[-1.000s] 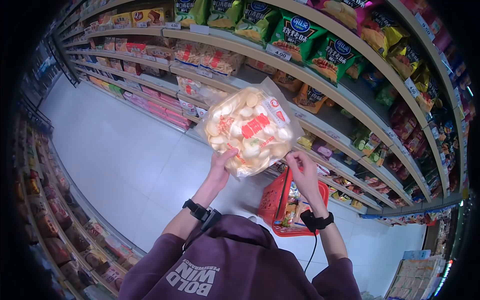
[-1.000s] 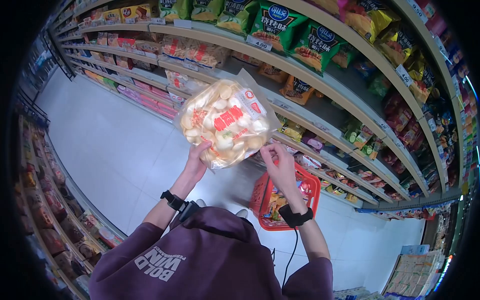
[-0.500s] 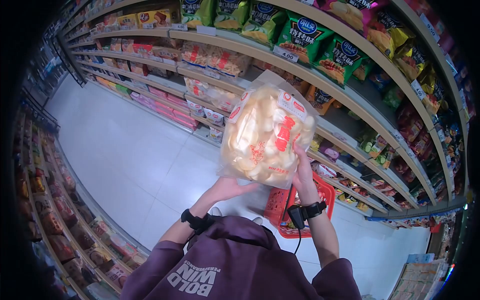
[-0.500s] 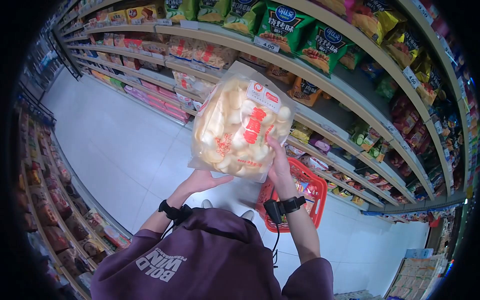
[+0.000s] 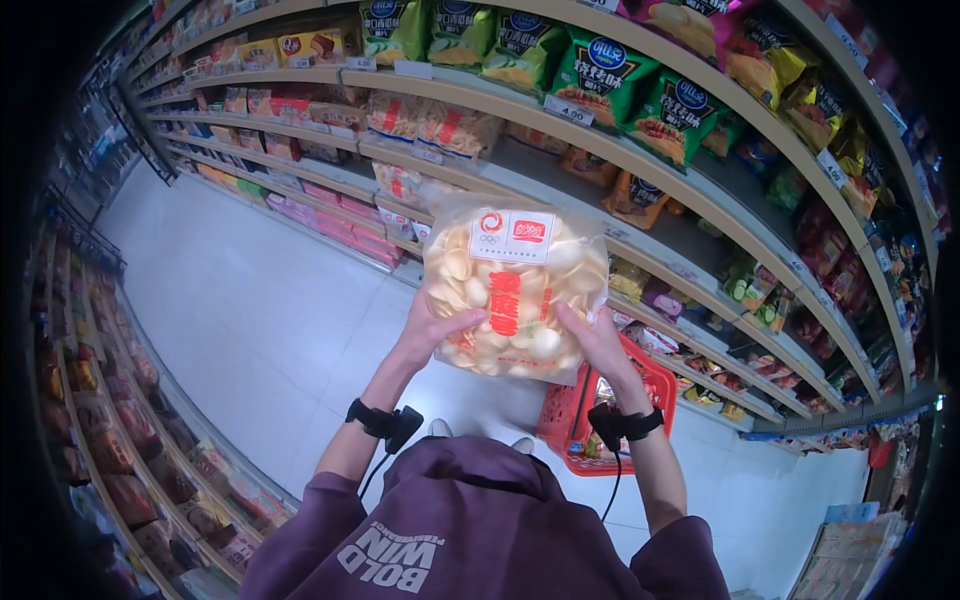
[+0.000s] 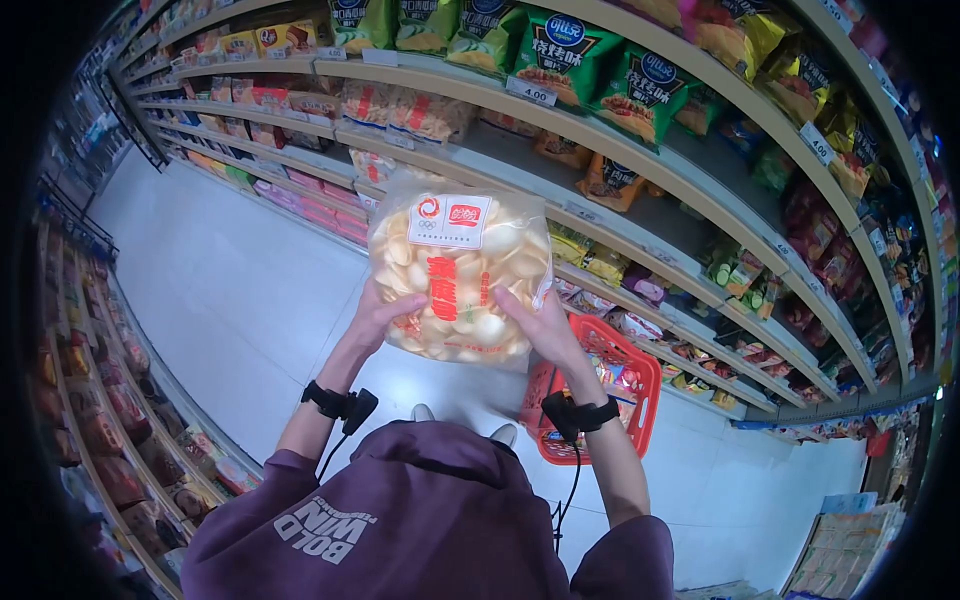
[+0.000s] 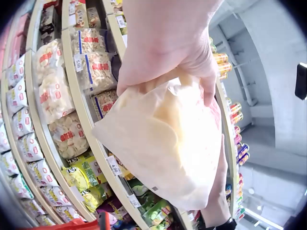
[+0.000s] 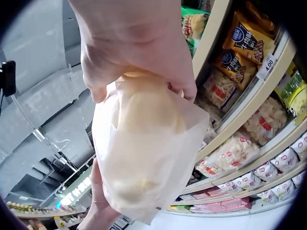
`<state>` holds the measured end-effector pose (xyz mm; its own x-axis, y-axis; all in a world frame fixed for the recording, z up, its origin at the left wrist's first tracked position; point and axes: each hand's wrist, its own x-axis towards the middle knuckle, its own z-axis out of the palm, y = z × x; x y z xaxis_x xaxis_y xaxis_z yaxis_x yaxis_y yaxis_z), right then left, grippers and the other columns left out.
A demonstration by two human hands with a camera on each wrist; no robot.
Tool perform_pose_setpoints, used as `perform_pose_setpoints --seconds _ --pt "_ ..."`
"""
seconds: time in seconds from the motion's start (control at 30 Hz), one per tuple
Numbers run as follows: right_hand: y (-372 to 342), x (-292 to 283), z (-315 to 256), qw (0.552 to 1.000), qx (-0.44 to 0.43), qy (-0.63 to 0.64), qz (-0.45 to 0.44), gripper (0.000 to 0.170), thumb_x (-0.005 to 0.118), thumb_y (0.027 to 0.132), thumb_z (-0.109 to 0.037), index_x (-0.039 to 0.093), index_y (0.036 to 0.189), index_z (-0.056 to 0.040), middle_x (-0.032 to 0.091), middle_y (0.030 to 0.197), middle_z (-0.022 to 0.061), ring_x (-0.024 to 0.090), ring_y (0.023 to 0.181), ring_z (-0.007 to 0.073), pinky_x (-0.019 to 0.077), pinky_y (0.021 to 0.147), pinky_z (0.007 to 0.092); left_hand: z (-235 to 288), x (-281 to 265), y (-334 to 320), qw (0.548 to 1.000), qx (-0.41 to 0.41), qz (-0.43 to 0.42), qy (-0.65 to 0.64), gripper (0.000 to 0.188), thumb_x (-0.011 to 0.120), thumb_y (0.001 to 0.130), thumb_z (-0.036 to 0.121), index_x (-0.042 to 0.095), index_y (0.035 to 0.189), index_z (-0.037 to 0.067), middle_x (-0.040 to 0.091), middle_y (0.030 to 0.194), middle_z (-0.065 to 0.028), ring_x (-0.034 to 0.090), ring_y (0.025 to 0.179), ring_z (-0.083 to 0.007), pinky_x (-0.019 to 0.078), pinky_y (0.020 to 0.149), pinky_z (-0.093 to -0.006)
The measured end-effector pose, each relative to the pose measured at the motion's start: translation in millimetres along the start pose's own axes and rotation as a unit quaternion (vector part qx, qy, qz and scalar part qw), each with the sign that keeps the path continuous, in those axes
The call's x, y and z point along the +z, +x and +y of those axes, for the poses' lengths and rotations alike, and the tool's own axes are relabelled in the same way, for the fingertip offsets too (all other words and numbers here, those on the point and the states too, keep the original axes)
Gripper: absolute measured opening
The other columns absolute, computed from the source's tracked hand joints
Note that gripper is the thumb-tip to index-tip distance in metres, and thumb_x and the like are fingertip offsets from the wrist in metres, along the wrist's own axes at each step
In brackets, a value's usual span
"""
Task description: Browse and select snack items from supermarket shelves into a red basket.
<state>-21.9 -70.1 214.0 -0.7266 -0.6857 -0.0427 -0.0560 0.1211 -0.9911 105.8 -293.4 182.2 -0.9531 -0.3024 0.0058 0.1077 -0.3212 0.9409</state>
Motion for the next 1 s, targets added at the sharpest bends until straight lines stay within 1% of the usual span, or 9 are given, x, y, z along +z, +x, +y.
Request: perform_pose_setpoints --seconds 0.1,0.2,0.3,0.4,0.43,0.53,0.67,0.87,1.0 --pt "3.8 -4.3 -12.8 0.975 -0.172 -0.04 0.136 0.074 0.068 0.088 -0.027 0.026 0.144 -0.0028 0.046 0.138 0.0181 0.046 0.127 0.0226 0.0382 0.104 0.0363 -6.5 0.3 -4.4 0.999 0.028 -0.009 -0.024 0.073 0.082 0.071 0.014 0.043 0.132 0.0 0.057 0.121 -0.01 0.057 0.112 -0.017 0.0479 0.095 -0.0328" --pt "9.8 -13.2 -53.9 0.955 -0.223 -0.05 0.19 0.067 0.072 0.084 -0.029 0.04 0.138 -0.0029 0.051 0.134 0.0178 0.05 0.124 0.0246 0.0389 0.103 0.0367 -9.8 -0.2 -9.9 0.998 0.065 -0.007 0.013 0.078 0.084 0.068 0.013 0.042 0.132 0.0 0.056 0.122 -0.0111 0.056 0.112 -0.0178 0.0483 0.095 -0.0333" --pt "8.4 -22.2 -91.2 0.855 -0.308 -0.383 0.167 0.051 0.075 0.079 -0.029 0.059 0.12 -0.0036 0.062 0.117 0.0154 0.058 0.112 0.0282 0.0426 0.098 0.0386 -8.0 8.9 -13.2 0.99 0.122 0.007 0.072 0.083 0.086 0.066 0.014 0.04 0.133 -0.001 0.055 0.124 -0.0122 0.056 0.113 -0.0193 0.0478 0.096 -0.0339" --pt "7.0 -4.6 -109.7 0.822 -0.341 -0.442 0.111 0.035 0.076 0.076 -0.026 0.067 0.102 -0.0044 0.067 0.1 0.0131 0.061 0.099 0.0309 0.0461 0.089 0.0395 -5.6 17.6 -16.7 0.976 0.169 0.017 0.134 0.089 0.088 0.064 0.017 0.038 0.134 -0.002 0.054 0.125 -0.0135 0.055 0.115 -0.0209 0.0472 0.097 -0.0346" --pt "12.9 0.4 -106.4 0.811 -0.383 -0.431 0.103 0.023 0.072 0.078 -0.018 0.068 0.096 -0.0062 0.068 0.089 0.0114 0.063 0.085 0.0304 0.0491 0.078 0.0389 -7.8 18.4 -18.0 0.974 0.171 0.016 0.149 0.091 0.088 0.063 0.019 0.037 0.135 -0.002 0.054 0.125 -0.0141 0.055 0.115 -0.0214 0.0469 0.097 -0.0348" --pt "16.5 10.0 -100.3 0.797 -0.352 -0.485 0.071 0.012 0.068 0.078 -0.009 0.067 0.09 -0.0071 0.067 0.082 0.0097 0.063 0.077 0.0287 0.0503 0.07 0.0382 -6.9 18.1 -23.0 0.97 0.146 0.013 0.194 0.097 0.089 0.062 0.018 0.032 0.139 -0.001 0.053 0.128 -0.0143 0.054 0.117 -0.0223 0.0456 0.099 -0.0359" --pt "4.7 25.3 -103.8 0.807 -0.388 -0.433 0.102 0.008 0.064 0.078 -0.004 0.066 0.085 -0.0064 0.066 0.077 0.0085 0.063 0.071 0.0275 0.0504 0.064 0.037 -8.1 1.8 -23.7 0.946 0.132 0.038 0.295 0.101 0.089 0.061 0.019 0.03 0.141 0.0 0.05 0.131 -0.0156 0.051 0.122 -0.0235 0.0432 0.102 -0.0362" --pt "-2.3 48.2 -92.4 0.843 -0.375 -0.381 0.063 0.006 0.066 0.077 -0.004 0.066 0.083 -0.005 0.066 0.077 0.0095 0.063 0.072 0.0274 0.0503 0.064 0.0366 20.1 7.9 -27.7 0.943 0.284 0.05 0.163 0.085 0.083 0.069 0.018 0.035 0.136 0.0 0.05 0.13 -0.0162 0.045 0.127 -0.0251 0.0381 0.106 -0.0392" --pt "-1.5 55.3 -91.2 0.843 -0.357 -0.393 0.079 0.006 0.065 0.079 -0.005 0.067 0.085 -0.0035 0.065 0.077 0.011 0.064 0.073 0.0273 0.0507 0.065 0.0354 25.1 -0.2 -23.3 0.957 0.23 0.045 0.168 0.071 0.079 0.073 0.017 0.04 0.13 0.0 0.052 0.123 -0.0139 0.049 0.119 -0.022 0.0413 0.098 -0.0371"
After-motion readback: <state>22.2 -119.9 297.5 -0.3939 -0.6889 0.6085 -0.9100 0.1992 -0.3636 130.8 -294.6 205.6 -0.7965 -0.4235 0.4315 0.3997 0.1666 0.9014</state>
